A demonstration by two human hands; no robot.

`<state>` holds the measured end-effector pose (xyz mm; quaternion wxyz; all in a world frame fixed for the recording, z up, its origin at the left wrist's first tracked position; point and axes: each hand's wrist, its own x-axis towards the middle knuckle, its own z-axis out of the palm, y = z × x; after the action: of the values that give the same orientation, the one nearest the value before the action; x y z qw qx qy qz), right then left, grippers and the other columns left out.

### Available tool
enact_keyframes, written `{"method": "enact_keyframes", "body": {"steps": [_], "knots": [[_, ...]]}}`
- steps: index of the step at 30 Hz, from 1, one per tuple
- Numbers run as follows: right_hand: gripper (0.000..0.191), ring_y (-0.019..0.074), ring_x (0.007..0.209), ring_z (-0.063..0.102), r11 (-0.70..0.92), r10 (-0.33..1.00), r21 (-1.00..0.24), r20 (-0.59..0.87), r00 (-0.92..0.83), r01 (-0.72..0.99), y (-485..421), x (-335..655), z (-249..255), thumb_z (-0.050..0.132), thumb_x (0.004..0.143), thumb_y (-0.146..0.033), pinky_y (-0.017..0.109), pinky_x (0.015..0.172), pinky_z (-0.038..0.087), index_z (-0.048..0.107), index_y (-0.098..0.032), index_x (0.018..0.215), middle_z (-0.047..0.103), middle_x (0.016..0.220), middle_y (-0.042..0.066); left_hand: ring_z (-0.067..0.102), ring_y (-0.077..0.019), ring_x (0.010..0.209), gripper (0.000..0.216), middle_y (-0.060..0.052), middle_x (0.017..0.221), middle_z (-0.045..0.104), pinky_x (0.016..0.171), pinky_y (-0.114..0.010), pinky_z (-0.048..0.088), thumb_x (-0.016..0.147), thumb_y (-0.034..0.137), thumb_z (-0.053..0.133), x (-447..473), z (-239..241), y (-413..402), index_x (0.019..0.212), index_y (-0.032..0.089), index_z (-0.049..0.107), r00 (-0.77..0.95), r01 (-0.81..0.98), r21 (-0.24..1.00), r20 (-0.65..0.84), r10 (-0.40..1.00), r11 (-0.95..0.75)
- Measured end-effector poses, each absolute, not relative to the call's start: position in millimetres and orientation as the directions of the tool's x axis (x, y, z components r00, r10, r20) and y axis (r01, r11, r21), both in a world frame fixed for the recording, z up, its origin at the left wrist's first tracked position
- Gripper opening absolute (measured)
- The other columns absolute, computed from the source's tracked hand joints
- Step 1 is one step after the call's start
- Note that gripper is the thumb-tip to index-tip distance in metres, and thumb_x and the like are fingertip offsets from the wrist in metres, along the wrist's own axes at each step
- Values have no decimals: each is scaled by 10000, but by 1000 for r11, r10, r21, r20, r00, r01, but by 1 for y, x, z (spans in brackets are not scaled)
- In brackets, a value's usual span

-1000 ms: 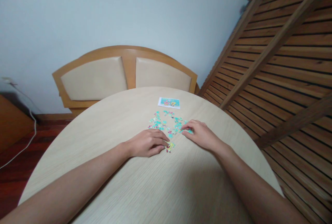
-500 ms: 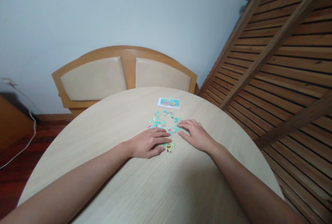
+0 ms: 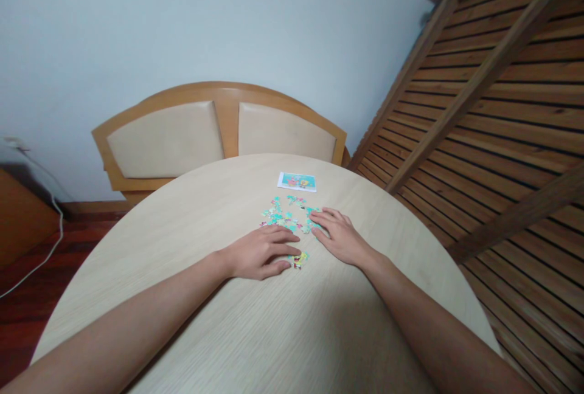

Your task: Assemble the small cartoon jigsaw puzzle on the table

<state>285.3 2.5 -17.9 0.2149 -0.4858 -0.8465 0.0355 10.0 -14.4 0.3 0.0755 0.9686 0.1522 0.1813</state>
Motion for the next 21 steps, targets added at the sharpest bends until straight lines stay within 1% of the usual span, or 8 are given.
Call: {"method": "enact_keyframes", "body": {"steps": [5,7,10,14,17,21], "knots": [[263,303,1343,473,560,813,-279,365,-453,781,3,286,-13,557,974,-347,535,1080,415,701,-244,1168,701,1267,73,566,-274,1239,322,-129,1322,616,1088,-460,446,988,324,518,9,-1,-13,1261,211,646,882,268,216,337,330,-939],[241,303,1344,477,575,804,-277,363,-470,770,3,286,-12,568,967,-337,530,1078,422,702,-241,1142,703,1261,72,571,-276,1234,322,-130,1316,620,1086,-459,449,986,327,522,9,-2,-13,1258,208,647,880,270,220,338,333,-937],[263,302,1363,471,580,805,-286,340,-485,763,1,284,-12,553,973,-349,530,1086,421,675,-246,1181,672,1317,69,580,-279,1226,320,-131,1315,621,1076,-460,458,980,323,529,9,-1,-14,1256,218,650,881,257,230,342,326,-939],[292,303,1418,422,560,823,-310,313,-474,768,-2,282,-14,542,976,-362,538,1115,394,639,-252,1229,636,1370,74,590,-268,1217,313,-129,1324,617,1065,-441,470,985,321,520,9,0,-14,1251,230,658,891,224,246,341,300,-943],[303,303,1434,405,558,825,-312,314,-471,769,-1,282,-14,534,980,-378,536,1126,387,634,-247,1235,624,1386,83,591,-264,1209,311,-124,1309,627,1059,-444,471,998,308,496,10,0,-14,1252,225,655,882,256,226,344,323,-940],[250,304,1390,455,596,794,-292,350,-497,748,-1,283,-13,546,978,-344,532,1107,413,666,-249,1175,665,1328,69,593,-259,1194,299,-114,1284,645,1049,-443,476,1006,295,474,10,-3,-13,1225,211,659,861,322,205,343,376,-924]]}}
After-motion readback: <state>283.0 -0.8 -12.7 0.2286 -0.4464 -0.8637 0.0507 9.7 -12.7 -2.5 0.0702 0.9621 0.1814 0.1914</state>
